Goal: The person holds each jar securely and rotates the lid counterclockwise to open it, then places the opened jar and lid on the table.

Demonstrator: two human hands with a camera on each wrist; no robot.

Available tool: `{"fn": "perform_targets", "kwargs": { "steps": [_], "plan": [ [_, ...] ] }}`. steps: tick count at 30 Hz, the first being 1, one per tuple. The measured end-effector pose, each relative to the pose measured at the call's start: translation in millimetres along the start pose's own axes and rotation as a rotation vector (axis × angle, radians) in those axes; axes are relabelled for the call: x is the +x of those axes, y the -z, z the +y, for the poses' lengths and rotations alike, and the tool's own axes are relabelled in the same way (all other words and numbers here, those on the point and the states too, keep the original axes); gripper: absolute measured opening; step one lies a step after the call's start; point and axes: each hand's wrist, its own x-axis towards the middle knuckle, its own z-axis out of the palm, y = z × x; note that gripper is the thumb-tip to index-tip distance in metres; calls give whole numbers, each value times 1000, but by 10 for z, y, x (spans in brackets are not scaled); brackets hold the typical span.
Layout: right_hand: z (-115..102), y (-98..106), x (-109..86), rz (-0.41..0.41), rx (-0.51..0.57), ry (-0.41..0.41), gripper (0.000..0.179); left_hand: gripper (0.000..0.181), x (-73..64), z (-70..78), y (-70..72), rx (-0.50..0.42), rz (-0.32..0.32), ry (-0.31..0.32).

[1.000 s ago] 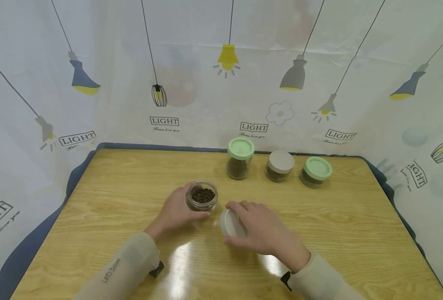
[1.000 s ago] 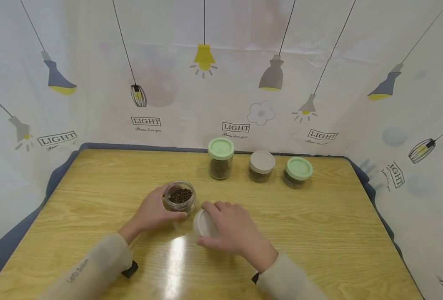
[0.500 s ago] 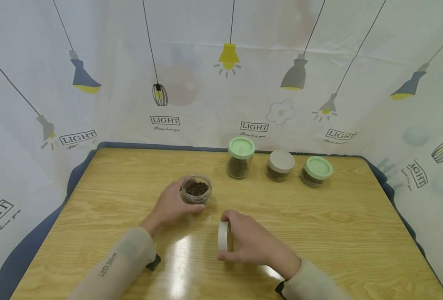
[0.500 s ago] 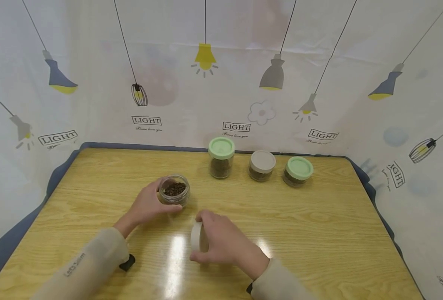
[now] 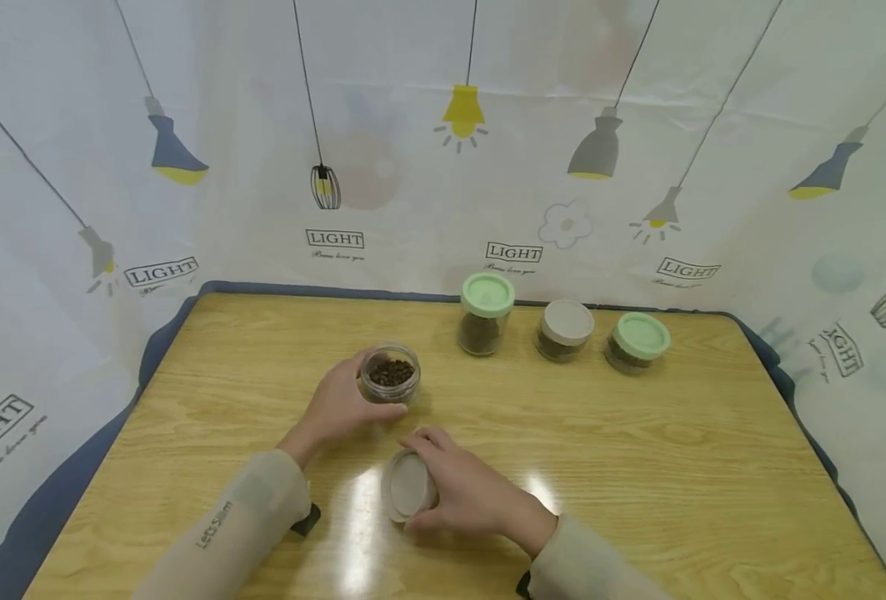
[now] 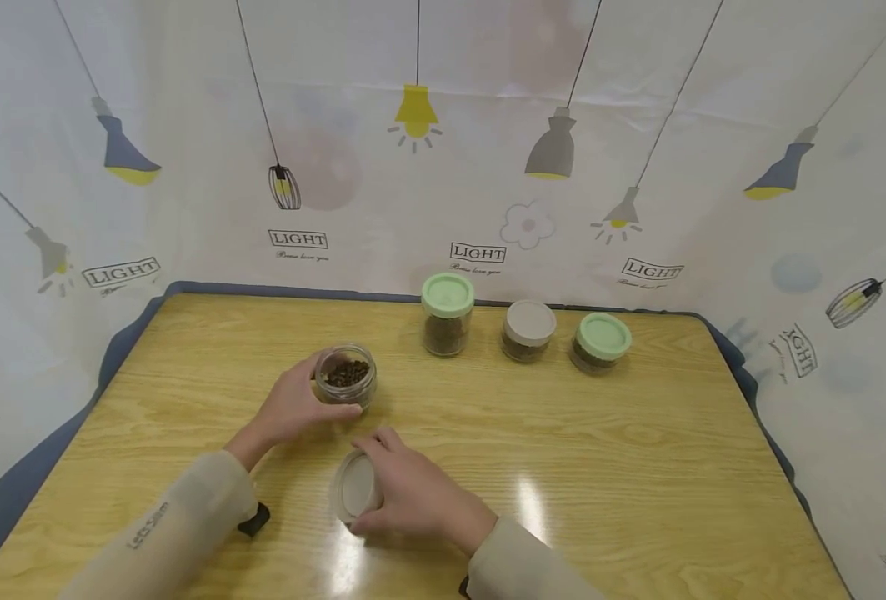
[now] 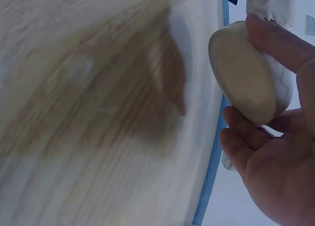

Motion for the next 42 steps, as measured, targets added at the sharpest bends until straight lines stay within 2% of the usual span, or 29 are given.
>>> {"fn": "perform_targets", "kwargs": {
  "steps": [4,9,17,27,32,39,42],
  "plan": [
    [2,-84,85,24,34,19,92,95,13,-1,21,5,0,-1],
    [-11,-177,188,57,37,1,90,96,27,-23,52,21,10,0],
    [-33,-270,326,128,-68,-32,89,97,31,-59,96,37,15,10],
    [-16,-443,392,104,-215,-50,90,96,27,-81,148,37,9,24],
    [-12,-507,429,121,-286,-56,93,96,45,-109,154,39,20,27],
    [4,-444,380,90,-208,-104,103,93,69,-146,166,11,14,12],
    [42,-358,307,93,-181,-133,101,92,70,-173,176,-13,2,16]
  ]
}}
